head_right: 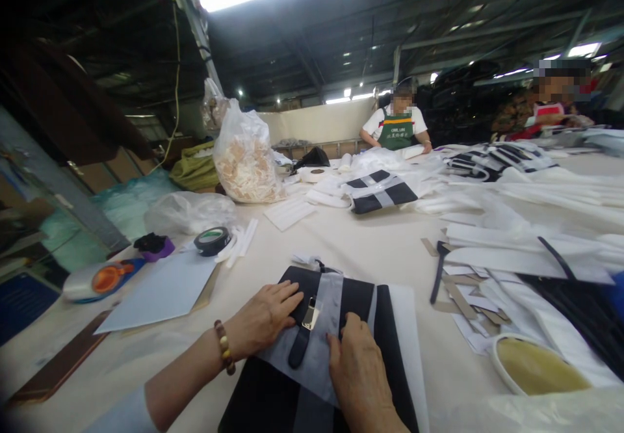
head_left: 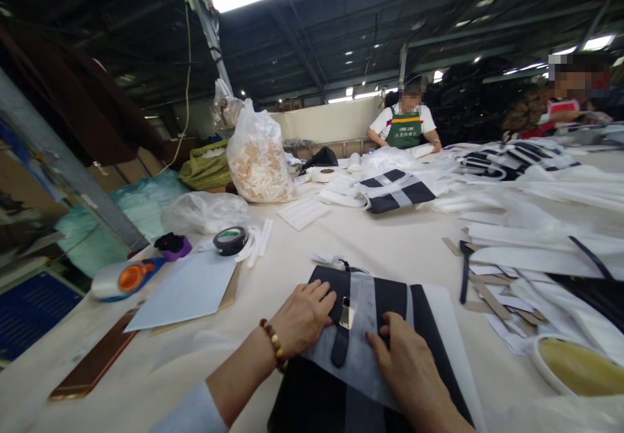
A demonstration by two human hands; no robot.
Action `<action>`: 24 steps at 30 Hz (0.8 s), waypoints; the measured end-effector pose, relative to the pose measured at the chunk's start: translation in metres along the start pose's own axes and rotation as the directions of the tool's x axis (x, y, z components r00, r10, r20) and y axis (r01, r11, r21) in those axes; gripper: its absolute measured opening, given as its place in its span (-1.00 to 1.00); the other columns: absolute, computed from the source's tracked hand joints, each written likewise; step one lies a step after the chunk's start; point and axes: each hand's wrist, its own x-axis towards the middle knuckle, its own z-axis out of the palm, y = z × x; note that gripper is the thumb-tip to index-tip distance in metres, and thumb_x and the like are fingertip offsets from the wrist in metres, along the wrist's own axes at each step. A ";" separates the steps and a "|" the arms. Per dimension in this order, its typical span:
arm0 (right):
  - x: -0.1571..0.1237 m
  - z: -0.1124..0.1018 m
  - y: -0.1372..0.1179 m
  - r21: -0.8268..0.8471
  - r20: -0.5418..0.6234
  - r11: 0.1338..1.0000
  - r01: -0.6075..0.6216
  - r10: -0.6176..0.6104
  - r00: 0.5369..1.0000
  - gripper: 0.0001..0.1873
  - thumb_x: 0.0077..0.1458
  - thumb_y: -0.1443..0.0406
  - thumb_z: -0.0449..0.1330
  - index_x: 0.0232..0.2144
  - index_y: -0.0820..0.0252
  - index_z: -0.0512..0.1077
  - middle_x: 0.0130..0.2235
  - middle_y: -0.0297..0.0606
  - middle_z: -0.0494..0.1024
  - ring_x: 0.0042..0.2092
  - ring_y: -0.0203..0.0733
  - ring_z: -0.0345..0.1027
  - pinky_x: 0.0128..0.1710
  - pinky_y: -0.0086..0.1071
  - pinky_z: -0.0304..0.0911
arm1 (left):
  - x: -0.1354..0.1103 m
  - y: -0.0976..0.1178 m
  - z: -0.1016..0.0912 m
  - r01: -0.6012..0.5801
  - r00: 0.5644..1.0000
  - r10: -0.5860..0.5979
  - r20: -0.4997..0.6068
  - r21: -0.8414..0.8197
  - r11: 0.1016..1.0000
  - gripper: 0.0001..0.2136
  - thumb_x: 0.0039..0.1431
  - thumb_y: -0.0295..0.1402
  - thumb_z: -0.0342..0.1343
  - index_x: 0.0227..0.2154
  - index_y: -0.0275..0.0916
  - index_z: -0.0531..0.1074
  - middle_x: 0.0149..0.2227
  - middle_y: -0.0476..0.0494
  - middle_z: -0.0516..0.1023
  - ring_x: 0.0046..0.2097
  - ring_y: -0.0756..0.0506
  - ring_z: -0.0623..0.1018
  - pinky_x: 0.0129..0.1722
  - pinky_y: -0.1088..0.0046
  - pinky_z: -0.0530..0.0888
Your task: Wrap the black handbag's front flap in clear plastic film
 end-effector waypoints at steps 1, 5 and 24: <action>0.001 -0.001 -0.001 0.010 0.011 1.000 -0.014 0.013 1.000 -0.92 0.06 0.34 0.07 -0.36 0.25 0.33 -0.28 -0.05 0.50 -0.23 -0.03 0.41 -0.28 -0.28 0.21 | -0.001 0.001 0.003 -0.022 1.000 0.022 0.002 0.025 0.999 -0.65 0.17 -0.38 -0.03 0.02 -0.36 0.22 0.08 -0.39 0.30 0.12 -0.26 0.29 0.02 0.15 0.34; 0.004 -0.005 -0.005 0.072 0.060 0.997 -0.041 0.037 0.998 -0.95 0.05 0.32 0.09 -0.41 0.21 0.30 -0.36 -0.14 0.53 -0.27 -0.06 0.42 -0.32 -0.32 0.16 | -0.003 0.004 0.010 -0.120 0.993 0.117 0.027 0.121 0.985 -0.66 0.20 -0.54 -0.19 0.03 -0.53 0.19 0.06 -0.63 0.25 0.13 -0.37 0.27 0.00 0.01 0.33; 0.014 -0.008 -0.003 0.607 0.406 0.722 -0.332 0.077 0.911 -0.77 0.02 0.35 -0.01 -0.65 0.15 0.17 -0.80 -0.60 0.01 -0.76 -0.46 -0.23 -0.71 -0.49 -0.28 | 0.008 0.024 -0.003 -0.113 0.990 0.085 0.108 0.283 0.952 -0.70 0.06 -0.65 -0.14 -0.15 -0.65 0.34 -0.10 -0.70 0.39 -0.06 -0.36 0.46 -0.18 0.13 0.44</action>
